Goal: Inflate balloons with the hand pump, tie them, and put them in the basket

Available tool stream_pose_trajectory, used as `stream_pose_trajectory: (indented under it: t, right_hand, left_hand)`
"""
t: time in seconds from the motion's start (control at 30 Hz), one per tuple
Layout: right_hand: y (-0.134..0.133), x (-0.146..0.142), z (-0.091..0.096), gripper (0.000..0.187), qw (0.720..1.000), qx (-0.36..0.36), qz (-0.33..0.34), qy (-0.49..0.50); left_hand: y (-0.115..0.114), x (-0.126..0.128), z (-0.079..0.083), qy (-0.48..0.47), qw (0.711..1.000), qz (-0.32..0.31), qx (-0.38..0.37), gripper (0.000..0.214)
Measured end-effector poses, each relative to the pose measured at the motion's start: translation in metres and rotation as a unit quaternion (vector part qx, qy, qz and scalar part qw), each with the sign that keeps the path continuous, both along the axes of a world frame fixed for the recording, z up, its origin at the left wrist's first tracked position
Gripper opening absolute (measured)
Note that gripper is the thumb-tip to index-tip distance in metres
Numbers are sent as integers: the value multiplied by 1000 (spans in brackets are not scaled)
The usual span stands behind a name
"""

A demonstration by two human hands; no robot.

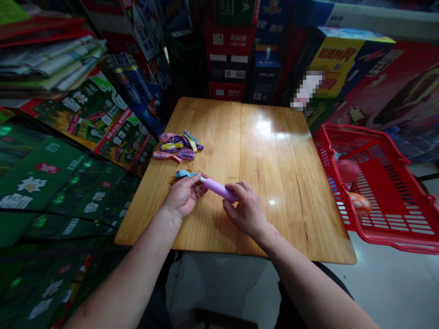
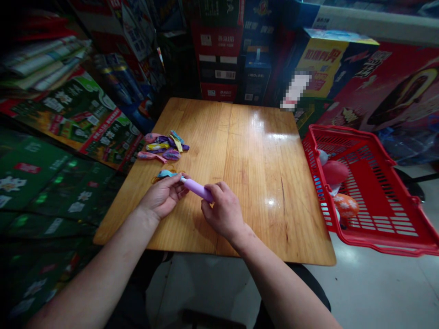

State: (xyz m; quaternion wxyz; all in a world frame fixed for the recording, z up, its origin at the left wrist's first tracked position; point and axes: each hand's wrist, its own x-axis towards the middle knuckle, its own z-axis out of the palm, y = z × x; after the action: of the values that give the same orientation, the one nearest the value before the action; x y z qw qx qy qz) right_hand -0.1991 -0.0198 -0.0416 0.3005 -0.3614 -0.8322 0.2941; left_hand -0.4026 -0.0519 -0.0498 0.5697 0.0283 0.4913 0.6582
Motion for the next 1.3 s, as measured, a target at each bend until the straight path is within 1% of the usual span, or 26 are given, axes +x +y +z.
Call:
stream_pose_trajectory:
  t: [0.1, 0.17, 0.23, 0.3, 0.37, 0.43, 0.5, 0.67, 0.83, 1.07, 1.13, 1.23, 1.3]
  right_hand:
    - [-1, -2, 0, 30, 1000, 1, 5, 16]
    - [-2, -3, 1, 27, 1000, -11, -4, 23]
    - [-3, -4, 2, 20, 998, -52, -15, 24]
    - [-5, -6, 4, 16, 993, -114, -23, 25]
    - [-5, -6, 5, 18, 986, -163, -31, 29]
    - [-4, -6, 5, 19, 981, -183, -39, 38]
    - [-3, -6, 5, 20, 981, -186, -45, 46]
    - [-1, -5, 3, 21, 979, -192, -51, 51]
    - [-1, -4, 0, 25, 975, -211, -46, 51]
    - [-3, -4, -2, 30, 972, -228, -15, 53]
    - [-4, -4, 1, 27, 976, -209, -19, 50]
    - [-4, -5, 4, 19, 986, -155, -37, 42]
    - [-4, -6, 5, 19, 990, -132, -43, 38]
  left_hand:
    - [-1, -1, 2, -18, 1000, -1, -4, 8]
    - [-1, 0, 3, -38, 999, -6, -7, 9]
    - [-2, 0, 5, -54, 998, -11, -8, 10]
    - [-2, 1, 6, -63, 998, -14, -3, 11]
    - [-3, 1, 7, -67, 998, -14, 6, 9]
    - [-3, 0, 6, -70, 997, -16, 14, 7]
    - [-3, -2, 6, -70, 997, -14, 17, 6]
    - [-4, -4, 2, -59, 998, -5, -3, 7]
    - [-5, -3, 1, -57, 998, -17, 12, 7]
    - [-6, -3, 1, -64, 998, -14, 26, 9]
    - [-6, -3, 2, -62, 998, -19, 27, 10]
    - [-7, -4, 2, -62, 997, -24, 28, 12]
    - [-7, -5, 2, -61, 997, -23, 29, 13]
